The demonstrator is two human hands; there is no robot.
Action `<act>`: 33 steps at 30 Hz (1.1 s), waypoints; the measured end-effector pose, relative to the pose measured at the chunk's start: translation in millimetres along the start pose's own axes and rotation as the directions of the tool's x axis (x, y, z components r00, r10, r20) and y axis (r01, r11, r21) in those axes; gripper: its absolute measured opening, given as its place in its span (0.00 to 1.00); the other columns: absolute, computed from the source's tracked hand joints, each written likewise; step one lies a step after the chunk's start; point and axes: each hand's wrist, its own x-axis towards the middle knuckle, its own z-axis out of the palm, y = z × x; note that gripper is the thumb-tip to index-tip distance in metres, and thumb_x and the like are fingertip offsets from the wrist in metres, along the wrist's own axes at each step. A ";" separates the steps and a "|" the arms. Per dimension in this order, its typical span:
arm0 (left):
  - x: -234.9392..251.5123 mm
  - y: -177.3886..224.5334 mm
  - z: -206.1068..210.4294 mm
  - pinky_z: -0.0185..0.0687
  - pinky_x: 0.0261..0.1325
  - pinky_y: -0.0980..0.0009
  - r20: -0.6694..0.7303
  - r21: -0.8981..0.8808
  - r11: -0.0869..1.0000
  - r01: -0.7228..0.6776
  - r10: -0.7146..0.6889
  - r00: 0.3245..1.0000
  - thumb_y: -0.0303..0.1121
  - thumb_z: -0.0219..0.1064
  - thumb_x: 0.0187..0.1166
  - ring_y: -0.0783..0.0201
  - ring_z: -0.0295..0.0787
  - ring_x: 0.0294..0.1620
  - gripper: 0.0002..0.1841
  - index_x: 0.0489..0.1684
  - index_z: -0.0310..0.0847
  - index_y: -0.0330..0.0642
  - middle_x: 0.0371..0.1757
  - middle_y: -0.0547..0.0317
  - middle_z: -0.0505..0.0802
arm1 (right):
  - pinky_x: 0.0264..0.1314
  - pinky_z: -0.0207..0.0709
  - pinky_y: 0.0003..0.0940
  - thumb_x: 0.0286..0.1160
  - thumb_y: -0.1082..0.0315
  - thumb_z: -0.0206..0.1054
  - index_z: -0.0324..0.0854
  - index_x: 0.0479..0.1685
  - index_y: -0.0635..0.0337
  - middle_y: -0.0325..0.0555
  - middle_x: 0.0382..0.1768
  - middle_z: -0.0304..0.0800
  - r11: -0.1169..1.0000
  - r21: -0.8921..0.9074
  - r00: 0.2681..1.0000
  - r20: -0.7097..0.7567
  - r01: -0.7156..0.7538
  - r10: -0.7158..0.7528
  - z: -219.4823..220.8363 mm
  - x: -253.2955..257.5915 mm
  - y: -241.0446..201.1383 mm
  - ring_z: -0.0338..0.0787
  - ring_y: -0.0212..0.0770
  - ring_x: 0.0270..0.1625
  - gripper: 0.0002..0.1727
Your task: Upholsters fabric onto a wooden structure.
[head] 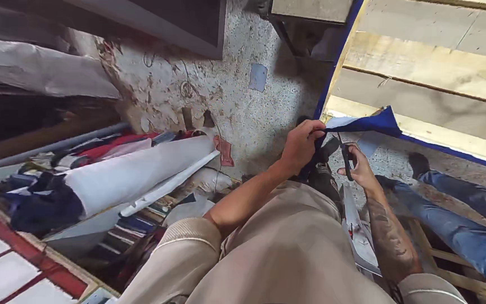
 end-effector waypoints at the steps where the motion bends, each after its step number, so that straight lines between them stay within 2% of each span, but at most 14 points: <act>1: 0.9 -0.3 -0.3 0.90 0.59 0.65 0.010 0.019 1.000 -0.023 0.023 1.000 0.27 0.66 0.84 0.65 0.92 0.51 0.09 0.54 0.88 0.38 0.51 0.54 0.94 | 0.62 0.77 0.27 0.44 0.38 0.87 0.78 0.58 0.62 0.44 0.67 0.79 1.000 0.003 1.000 -0.008 -0.006 0.006 0.4 -2.4 -1.7 0.79 0.31 0.66 0.45; 4: 3.3 0.1 -1.0 0.90 0.59 0.64 0.024 0.055 0.997 -0.050 0.049 0.999 0.27 0.66 0.84 0.64 0.92 0.51 0.09 0.55 0.89 0.39 0.51 0.53 0.93 | 0.65 0.77 0.29 0.44 0.38 0.87 0.78 0.57 0.61 0.44 0.67 0.78 1.000 0.017 1.000 -0.025 -0.014 0.014 2.5 -4.3 -3.2 0.79 0.32 0.67 0.45; 9: 3.2 -0.4 2.1 0.90 0.58 0.65 0.029 0.049 0.998 -0.034 0.033 0.999 0.27 0.66 0.84 0.65 0.92 0.51 0.08 0.53 0.89 0.40 0.50 0.54 0.93 | 0.62 0.78 0.29 0.41 0.37 0.88 0.78 0.54 0.60 0.46 0.67 0.78 0.999 0.031 0.999 -0.036 0.012 -0.011 3.0 -0.9 -0.8 0.79 0.33 0.66 0.45; 12: 1.7 0.0 3.1 0.91 0.58 0.66 0.014 0.045 0.999 -0.003 0.003 1.000 0.28 0.68 0.83 0.66 0.92 0.51 0.08 0.53 0.90 0.41 0.49 0.56 0.94 | 0.63 0.78 0.30 0.40 0.38 0.89 0.78 0.53 0.59 0.45 0.66 0.78 0.999 0.039 0.999 -0.044 0.011 -0.009 2.9 -3.7 2.4 0.79 0.35 0.66 0.44; 16: 3.3 -2.4 7.0 0.91 0.55 0.67 -0.032 0.054 0.998 -0.034 0.035 0.999 0.27 0.68 0.82 0.67 0.92 0.47 0.08 0.52 0.90 0.41 0.47 0.56 0.94 | 0.64 0.78 0.31 0.39 0.38 0.88 0.78 0.54 0.61 0.48 0.67 0.78 1.000 0.010 0.998 -0.052 0.029 -0.029 5.6 0.5 1.2 0.79 0.36 0.67 0.45; 20: 6.9 -4.8 8.0 0.90 0.56 0.68 -0.058 0.048 0.999 -0.026 0.029 0.998 0.28 0.67 0.83 0.67 0.93 0.46 0.09 0.53 0.90 0.39 0.46 0.55 0.94 | 0.64 0.78 0.31 0.36 0.36 0.88 0.78 0.54 0.60 0.48 0.67 0.78 0.999 -0.010 0.999 -0.032 0.030 -0.030 6.1 8.5 -0.9 0.79 0.36 0.66 0.47; 23: 9.2 -12.3 11.8 0.91 0.54 0.66 -0.105 -0.006 0.999 0.051 -0.051 0.993 0.28 0.68 0.83 0.66 0.93 0.45 0.10 0.57 0.85 0.38 0.46 0.54 0.95 | 0.62 0.76 0.32 0.32 0.36 0.89 0.78 0.53 0.59 0.48 0.65 0.79 0.997 -0.075 1.000 -0.015 0.000 -0.002 5.1 13.8 -6.2 0.79 0.35 0.64 0.48; 26: 27.3 -18.3 14.0 0.92 0.50 0.64 -0.147 -0.110 0.991 0.074 -0.090 0.985 0.27 0.68 0.81 0.65 0.93 0.43 0.12 0.59 0.80 0.37 0.45 0.54 0.94 | 0.63 0.77 0.36 0.34 0.36 0.89 0.79 0.53 0.60 0.50 0.64 0.80 0.992 -0.124 0.999 -0.046 0.006 -0.011 0.3 31.6 -21.1 0.80 0.39 0.64 0.47; 30: 33.1 -32.7 20.6 0.91 0.57 0.60 -0.142 -0.179 0.982 0.061 -0.087 0.986 0.26 0.67 0.81 0.61 0.93 0.50 0.15 0.63 0.78 0.34 0.50 0.50 0.93 | 0.68 0.79 0.41 0.39 0.40 0.89 0.82 0.53 0.61 0.50 0.64 0.83 0.987 -0.135 0.993 -0.092 -0.088 0.075 6.8 45.9 -41.0 0.82 0.41 0.66 0.43; 33: 37.4 -32.1 18.5 0.90 0.58 0.61 -0.119 -0.197 0.977 0.085 -0.110 0.987 0.26 0.66 0.81 0.61 0.93 0.49 0.14 0.62 0.77 0.33 0.48 0.48 0.93 | 0.64 0.79 0.42 0.42 0.40 0.87 0.82 0.52 0.61 0.50 0.61 0.85 0.979 -0.166 0.992 -0.045 -0.121 0.115 0.6 56.3 -47.9 0.83 0.41 0.62 0.41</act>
